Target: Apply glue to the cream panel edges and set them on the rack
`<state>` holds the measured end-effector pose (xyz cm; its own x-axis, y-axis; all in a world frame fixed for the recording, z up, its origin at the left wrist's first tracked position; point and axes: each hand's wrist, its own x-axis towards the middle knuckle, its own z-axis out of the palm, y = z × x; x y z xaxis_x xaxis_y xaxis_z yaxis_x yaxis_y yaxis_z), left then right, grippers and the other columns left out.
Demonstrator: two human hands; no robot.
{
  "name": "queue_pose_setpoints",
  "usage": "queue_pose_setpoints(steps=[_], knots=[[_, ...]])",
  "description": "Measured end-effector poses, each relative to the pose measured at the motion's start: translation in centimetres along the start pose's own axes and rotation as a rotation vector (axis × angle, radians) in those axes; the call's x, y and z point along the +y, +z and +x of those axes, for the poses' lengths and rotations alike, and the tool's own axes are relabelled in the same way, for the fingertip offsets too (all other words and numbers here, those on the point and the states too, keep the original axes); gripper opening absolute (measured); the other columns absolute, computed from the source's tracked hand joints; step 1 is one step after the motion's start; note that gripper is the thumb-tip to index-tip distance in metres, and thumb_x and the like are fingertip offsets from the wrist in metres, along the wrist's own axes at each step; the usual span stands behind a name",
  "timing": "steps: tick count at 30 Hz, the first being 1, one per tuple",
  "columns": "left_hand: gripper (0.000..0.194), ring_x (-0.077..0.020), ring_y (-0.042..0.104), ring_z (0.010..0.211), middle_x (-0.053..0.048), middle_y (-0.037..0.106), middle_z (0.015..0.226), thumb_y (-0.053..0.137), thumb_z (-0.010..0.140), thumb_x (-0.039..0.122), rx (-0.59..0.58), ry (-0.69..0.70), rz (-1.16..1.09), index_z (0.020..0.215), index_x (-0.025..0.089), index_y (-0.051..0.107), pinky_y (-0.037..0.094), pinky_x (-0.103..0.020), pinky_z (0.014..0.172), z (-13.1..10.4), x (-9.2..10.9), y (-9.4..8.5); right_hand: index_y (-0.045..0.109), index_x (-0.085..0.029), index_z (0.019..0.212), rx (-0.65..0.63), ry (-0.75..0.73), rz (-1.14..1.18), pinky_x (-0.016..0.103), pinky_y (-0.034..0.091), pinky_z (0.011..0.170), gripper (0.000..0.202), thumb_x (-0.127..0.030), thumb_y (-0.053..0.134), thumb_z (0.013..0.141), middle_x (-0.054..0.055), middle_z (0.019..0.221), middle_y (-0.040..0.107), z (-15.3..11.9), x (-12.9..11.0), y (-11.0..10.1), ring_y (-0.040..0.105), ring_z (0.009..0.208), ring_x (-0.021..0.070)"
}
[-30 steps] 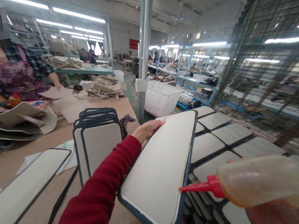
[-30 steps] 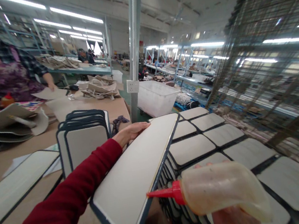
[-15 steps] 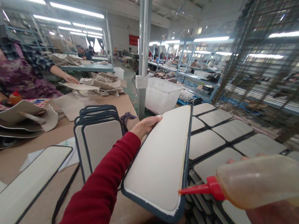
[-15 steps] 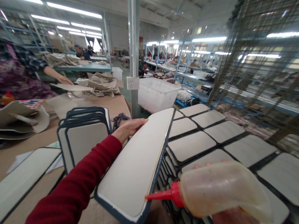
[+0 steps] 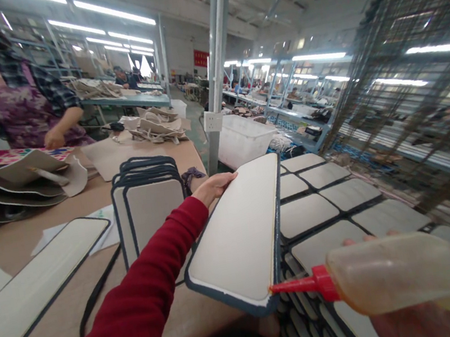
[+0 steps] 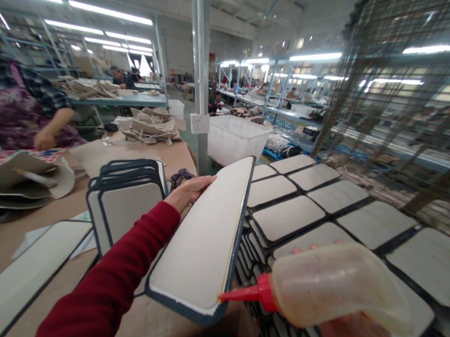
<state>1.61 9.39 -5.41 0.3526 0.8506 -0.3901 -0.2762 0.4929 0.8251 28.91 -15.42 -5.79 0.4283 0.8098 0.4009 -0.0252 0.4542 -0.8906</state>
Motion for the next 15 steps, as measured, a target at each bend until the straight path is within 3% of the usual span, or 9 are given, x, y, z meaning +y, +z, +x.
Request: queue_pose_setpoints(steps=[2,6,11,15], knots=[[0.024,-0.0176,0.061,0.043,-0.009,0.070,0.061,0.054,0.089,0.023,0.010,0.004,-0.015,0.101,0.005,0.063,0.052,-0.027,0.047,-0.1,0.1,-0.2,0.054,-0.032,0.122,0.034,0.060,0.067,0.030,0.060,0.069,0.063,-0.040,0.078,0.063,-0.003,0.123,0.061,-0.1,-0.1,0.2,0.065,0.096,0.0213],[0.022,-0.0173,0.061,0.042,-0.009,0.070,0.060,0.055,0.088,0.023,0.034,0.007,-0.039,0.099,0.005,0.064,0.052,-0.027,0.046,-0.2,0.2,-0.6,0.050,-0.032,0.126,0.016,0.070,0.094,0.035,0.060,0.071,0.054,-0.046,0.066,0.076,0.001,0.123,0.061,-0.3,0.2,0.0,0.065,0.098,0.0235],[0.022,-0.0161,0.061,0.040,-0.007,0.069,0.056,0.053,0.090,0.022,0.078,0.009,-0.072,0.097,0.005,0.064,0.053,-0.025,0.046,-0.2,0.4,-1.1,0.051,-0.031,0.126,0.089,-0.013,-0.070,0.040,0.057,0.079,0.047,-0.043,0.060,0.081,0.004,0.131,0.054,-0.5,0.5,-0.2,0.062,0.104,0.0255],[0.022,-0.0151,0.060,0.039,-0.007,0.069,0.056,0.049,0.092,0.020,0.113,0.010,-0.105,0.100,0.004,0.063,0.053,-0.024,0.045,-0.1,0.5,-1.3,0.057,-0.026,0.117,0.093,-0.100,-0.228,0.043,0.053,0.085,0.039,-0.048,0.056,0.084,0.007,0.121,0.061,-0.6,0.6,-0.7,0.058,0.109,0.0258]])
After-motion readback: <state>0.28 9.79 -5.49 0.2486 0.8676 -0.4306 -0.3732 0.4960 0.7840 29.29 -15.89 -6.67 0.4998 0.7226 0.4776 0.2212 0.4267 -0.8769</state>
